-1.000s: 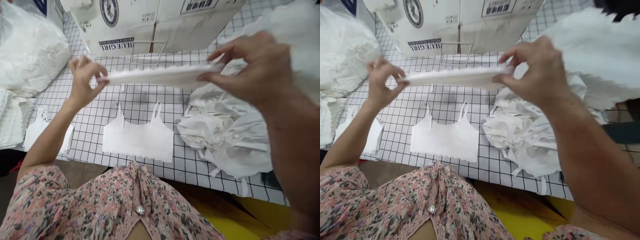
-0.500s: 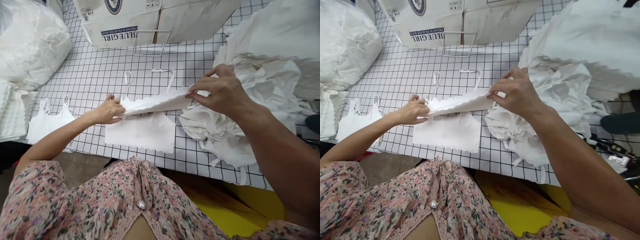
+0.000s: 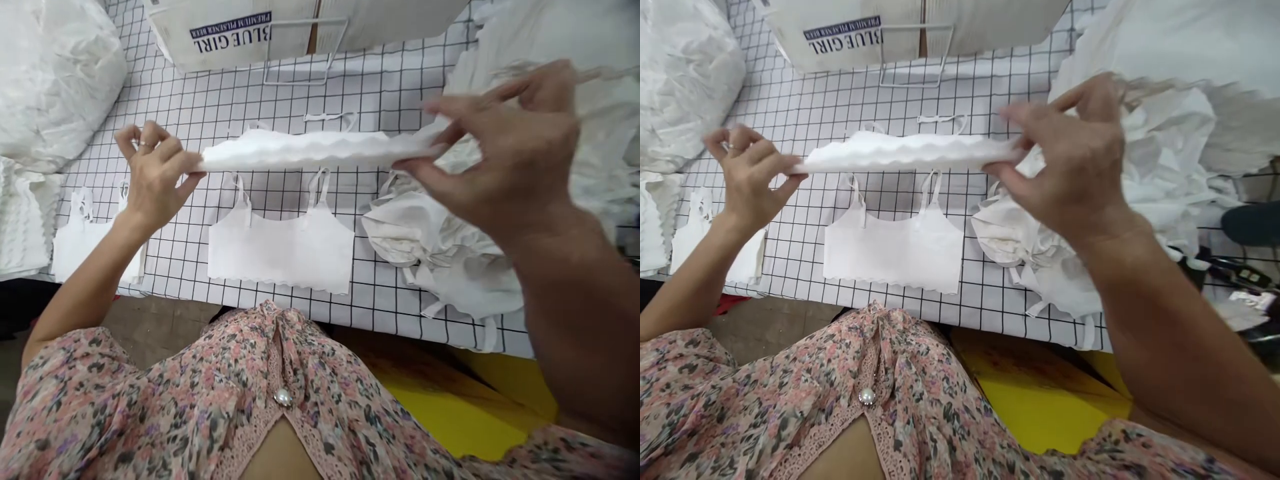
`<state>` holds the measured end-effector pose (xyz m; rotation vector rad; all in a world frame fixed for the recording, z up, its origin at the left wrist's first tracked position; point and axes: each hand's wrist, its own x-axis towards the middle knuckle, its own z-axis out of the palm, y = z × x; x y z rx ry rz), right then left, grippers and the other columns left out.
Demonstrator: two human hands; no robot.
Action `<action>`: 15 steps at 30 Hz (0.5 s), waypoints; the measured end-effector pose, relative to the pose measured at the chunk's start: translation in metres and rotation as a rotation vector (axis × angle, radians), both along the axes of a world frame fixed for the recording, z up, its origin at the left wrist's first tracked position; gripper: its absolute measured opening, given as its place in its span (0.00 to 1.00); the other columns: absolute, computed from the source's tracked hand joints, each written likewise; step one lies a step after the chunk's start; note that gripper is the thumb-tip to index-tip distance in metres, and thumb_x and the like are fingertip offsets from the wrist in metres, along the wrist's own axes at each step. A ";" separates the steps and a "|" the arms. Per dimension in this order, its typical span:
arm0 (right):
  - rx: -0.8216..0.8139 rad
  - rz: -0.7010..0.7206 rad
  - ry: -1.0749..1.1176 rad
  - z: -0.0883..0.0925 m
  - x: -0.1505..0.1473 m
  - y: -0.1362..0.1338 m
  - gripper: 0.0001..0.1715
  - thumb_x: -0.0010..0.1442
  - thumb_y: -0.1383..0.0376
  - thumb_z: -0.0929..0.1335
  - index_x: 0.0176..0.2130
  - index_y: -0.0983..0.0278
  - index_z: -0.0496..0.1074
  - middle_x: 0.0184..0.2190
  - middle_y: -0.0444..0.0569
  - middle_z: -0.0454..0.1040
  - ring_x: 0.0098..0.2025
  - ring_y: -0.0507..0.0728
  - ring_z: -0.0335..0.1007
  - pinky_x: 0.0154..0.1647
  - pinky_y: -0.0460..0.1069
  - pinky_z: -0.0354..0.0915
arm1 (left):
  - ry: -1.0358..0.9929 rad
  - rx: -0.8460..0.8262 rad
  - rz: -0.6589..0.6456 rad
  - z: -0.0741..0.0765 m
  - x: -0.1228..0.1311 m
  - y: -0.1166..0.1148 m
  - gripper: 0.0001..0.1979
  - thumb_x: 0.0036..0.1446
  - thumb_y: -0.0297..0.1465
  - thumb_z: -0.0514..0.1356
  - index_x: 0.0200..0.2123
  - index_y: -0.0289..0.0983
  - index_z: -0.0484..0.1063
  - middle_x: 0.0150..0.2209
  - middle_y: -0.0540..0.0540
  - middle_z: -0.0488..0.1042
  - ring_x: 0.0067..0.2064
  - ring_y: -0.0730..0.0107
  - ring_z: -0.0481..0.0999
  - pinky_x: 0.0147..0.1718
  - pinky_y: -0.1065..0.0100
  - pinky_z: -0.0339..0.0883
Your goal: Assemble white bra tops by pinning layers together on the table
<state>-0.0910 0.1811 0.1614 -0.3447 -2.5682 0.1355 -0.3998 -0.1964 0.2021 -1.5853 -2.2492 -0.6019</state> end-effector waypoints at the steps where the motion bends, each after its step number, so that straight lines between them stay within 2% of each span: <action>1: -0.017 0.023 0.011 -0.008 0.008 -0.015 0.20 0.70 0.52 0.75 0.52 0.64 0.84 0.34 0.56 0.83 0.52 0.70 0.74 0.58 0.70 0.66 | 0.037 0.014 0.013 -0.010 0.013 -0.011 0.08 0.64 0.37 0.72 0.38 0.45 0.76 0.32 0.47 0.76 0.52 0.48 0.73 0.63 0.30 0.60; 2: -0.035 0.052 0.019 -0.019 0.016 -0.030 0.17 0.72 0.53 0.73 0.47 0.63 0.84 0.32 0.56 0.81 0.50 0.70 0.74 0.57 0.70 0.66 | 0.066 0.023 0.025 -0.023 0.027 -0.023 0.08 0.65 0.36 0.72 0.36 0.45 0.76 0.33 0.47 0.76 0.51 0.48 0.74 0.59 0.33 0.64; 4: -0.076 0.089 0.034 -0.041 0.032 -0.058 0.17 0.73 0.54 0.71 0.37 0.61 0.83 0.33 0.56 0.79 0.49 0.70 0.73 0.53 0.69 0.67 | 0.058 0.005 0.039 -0.052 0.057 -0.042 0.07 0.64 0.33 0.70 0.34 0.44 0.75 0.39 0.46 0.79 0.48 0.51 0.76 0.51 0.42 0.71; 6: -0.133 0.099 0.034 -0.061 0.046 -0.079 0.18 0.73 0.56 0.70 0.34 0.60 0.82 0.37 0.57 0.80 0.49 0.69 0.73 0.51 0.67 0.69 | -0.001 -0.040 -0.019 -0.078 0.081 -0.057 0.06 0.65 0.27 0.65 0.36 0.44 0.74 0.45 0.44 0.82 0.45 0.56 0.78 0.43 0.51 0.75; 8: -0.200 0.103 -0.018 -0.074 0.056 -0.090 0.17 0.73 0.59 0.68 0.34 0.59 0.81 0.41 0.55 0.82 0.48 0.68 0.75 0.51 0.66 0.70 | -0.048 -0.065 -0.062 -0.095 0.094 -0.065 0.09 0.66 0.23 0.59 0.39 0.43 0.76 0.43 0.43 0.83 0.43 0.59 0.80 0.38 0.56 0.77; 10: -0.240 0.095 -0.056 -0.077 0.063 -0.093 0.18 0.73 0.60 0.66 0.34 0.58 0.81 0.39 0.54 0.83 0.45 0.66 0.76 0.52 0.67 0.71 | -0.059 -0.036 -0.056 -0.099 0.098 -0.071 0.13 0.67 0.22 0.56 0.45 0.42 0.78 0.39 0.43 0.83 0.41 0.59 0.81 0.36 0.58 0.78; 12: -0.224 0.079 -0.021 -0.073 0.070 -0.094 0.17 0.73 0.60 0.67 0.36 0.58 0.82 0.37 0.53 0.83 0.43 0.67 0.76 0.53 0.68 0.70 | -0.052 0.021 -0.035 -0.095 0.098 -0.077 0.16 0.68 0.22 0.56 0.51 0.44 0.80 0.38 0.44 0.82 0.39 0.60 0.80 0.35 0.59 0.76; 15: -0.181 0.078 0.052 -0.069 0.089 -0.102 0.14 0.72 0.62 0.68 0.40 0.55 0.84 0.39 0.53 0.83 0.45 0.69 0.76 0.60 0.72 0.67 | -0.053 0.042 0.000 -0.086 0.104 -0.089 0.17 0.68 0.25 0.59 0.53 0.47 0.81 0.37 0.45 0.79 0.37 0.63 0.78 0.33 0.61 0.74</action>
